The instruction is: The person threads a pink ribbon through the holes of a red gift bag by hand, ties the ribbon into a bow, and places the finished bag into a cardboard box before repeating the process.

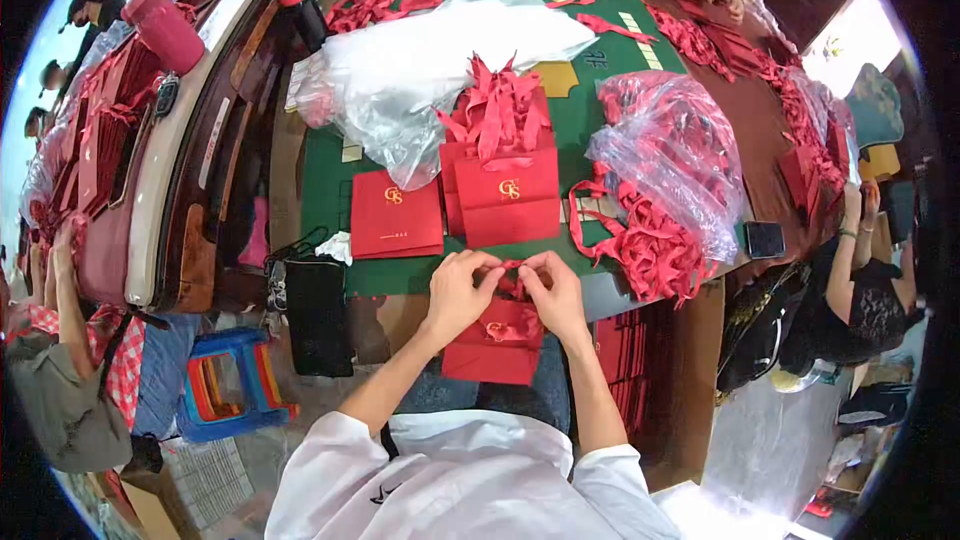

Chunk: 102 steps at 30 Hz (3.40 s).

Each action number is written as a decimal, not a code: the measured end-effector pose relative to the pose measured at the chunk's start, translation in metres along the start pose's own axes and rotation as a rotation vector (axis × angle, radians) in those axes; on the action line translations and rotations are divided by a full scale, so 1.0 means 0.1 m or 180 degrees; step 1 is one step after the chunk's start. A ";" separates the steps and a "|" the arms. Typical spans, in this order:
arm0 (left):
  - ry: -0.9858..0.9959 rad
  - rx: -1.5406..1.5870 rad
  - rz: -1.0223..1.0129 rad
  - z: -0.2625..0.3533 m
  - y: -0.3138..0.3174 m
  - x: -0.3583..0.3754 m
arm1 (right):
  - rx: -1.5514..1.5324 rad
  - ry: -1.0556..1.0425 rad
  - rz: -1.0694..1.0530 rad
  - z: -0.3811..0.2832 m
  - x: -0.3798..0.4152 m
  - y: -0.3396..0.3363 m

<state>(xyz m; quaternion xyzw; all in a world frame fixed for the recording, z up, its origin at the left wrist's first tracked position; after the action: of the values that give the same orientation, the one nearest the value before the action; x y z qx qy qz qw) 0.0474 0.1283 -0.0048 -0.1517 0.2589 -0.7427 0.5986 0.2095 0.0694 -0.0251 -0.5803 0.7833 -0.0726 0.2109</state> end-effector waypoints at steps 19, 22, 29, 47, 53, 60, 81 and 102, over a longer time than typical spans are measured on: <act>-0.0013 0.0656 -0.0055 0.11 -0.23 0.15 | -0.0979 0.0231 0.0048 0.11 0.01 0.06; -0.0585 0.0798 -0.1054 -0.16 -0.18 0.25 | -0.1309 0.0301 0.0458 0.08 -0.02 -0.09; -0.0445 0.0870 -0.1703 -0.31 -0.04 0.66 | -0.1319 0.0315 0.0445 0.17 -0.19 -0.06; 0.0071 0.2004 -0.0624 0.42 -0.79 -0.35 | 0.0497 -0.0765 0.1001 -0.06 0.17 -0.40; 0.0368 0.1566 -0.0431 0.32 -0.45 -0.74 | 0.0897 -0.1074 0.0918 -0.06 0.28 -0.34; -0.0091 -0.0510 0.0632 0.04 -0.23 -0.62 | 0.0725 -0.0903 0.0828 -0.02 0.25 -0.33; -0.0100 0.0454 0.0321 -0.32 0.27 -1.58 | 0.0878 -0.0948 0.0603 0.18 -1.23 -0.06; -0.0171 -0.1394 0.0551 -1.05 -1.07 -1.28 | 0.0938 -0.1222 0.0845 -0.43 0.26 -0.33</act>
<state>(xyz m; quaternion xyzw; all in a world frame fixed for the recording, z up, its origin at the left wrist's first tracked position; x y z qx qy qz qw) -0.0656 0.2894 -0.0198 -0.2749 0.4098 -0.6105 0.6196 0.2143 0.0291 0.0191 -0.4387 0.7792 -0.0462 0.4452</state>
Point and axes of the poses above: each hand's wrist, its own x-axis away from the middle knuckle, its own y-axis out of the palm, z = x × y, the point moved 8 cm from there along -x, towards the middle knuckle, and after that the axes turned 14 degrees about -y, right-handed, at the moved point
